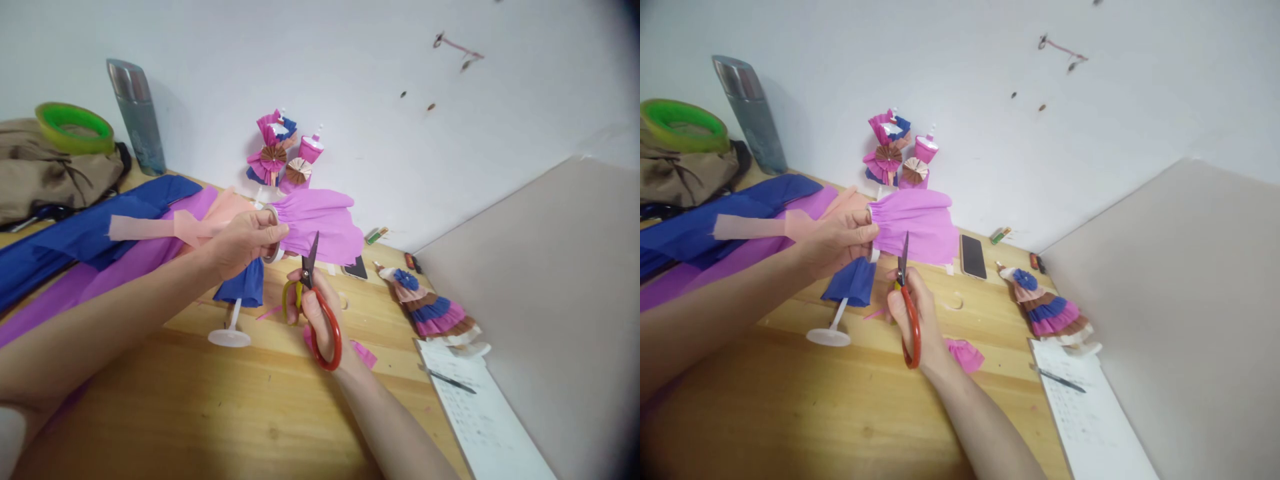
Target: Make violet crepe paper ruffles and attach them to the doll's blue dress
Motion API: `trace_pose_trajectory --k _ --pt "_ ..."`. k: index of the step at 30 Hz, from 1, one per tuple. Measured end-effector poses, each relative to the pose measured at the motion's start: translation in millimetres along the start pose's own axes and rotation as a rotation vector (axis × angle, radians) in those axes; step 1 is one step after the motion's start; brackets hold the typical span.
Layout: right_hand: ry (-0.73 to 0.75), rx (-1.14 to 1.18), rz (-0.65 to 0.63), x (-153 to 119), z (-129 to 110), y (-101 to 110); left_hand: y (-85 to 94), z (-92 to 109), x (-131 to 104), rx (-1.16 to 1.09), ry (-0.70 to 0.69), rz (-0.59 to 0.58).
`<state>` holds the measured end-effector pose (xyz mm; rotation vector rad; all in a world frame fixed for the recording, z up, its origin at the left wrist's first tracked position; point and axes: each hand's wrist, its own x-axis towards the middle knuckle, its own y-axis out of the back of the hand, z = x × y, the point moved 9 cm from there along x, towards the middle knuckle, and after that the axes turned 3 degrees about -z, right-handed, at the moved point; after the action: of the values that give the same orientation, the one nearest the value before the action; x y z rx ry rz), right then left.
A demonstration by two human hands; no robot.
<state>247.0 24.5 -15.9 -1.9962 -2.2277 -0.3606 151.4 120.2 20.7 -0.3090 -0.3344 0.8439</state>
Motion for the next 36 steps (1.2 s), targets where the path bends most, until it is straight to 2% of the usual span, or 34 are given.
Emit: trace_pose_trajectory --k 21,36 --pt "-0.016 0.006 0.035 0.2 2.3 1.0 0.8 -1.0 0.0 0.004 0.004 0.001" --pt "-0.001 -0.004 -0.004 -0.3 0.4 -0.4 1.3 -0.6 1.0 0.006 0.0 0.009"
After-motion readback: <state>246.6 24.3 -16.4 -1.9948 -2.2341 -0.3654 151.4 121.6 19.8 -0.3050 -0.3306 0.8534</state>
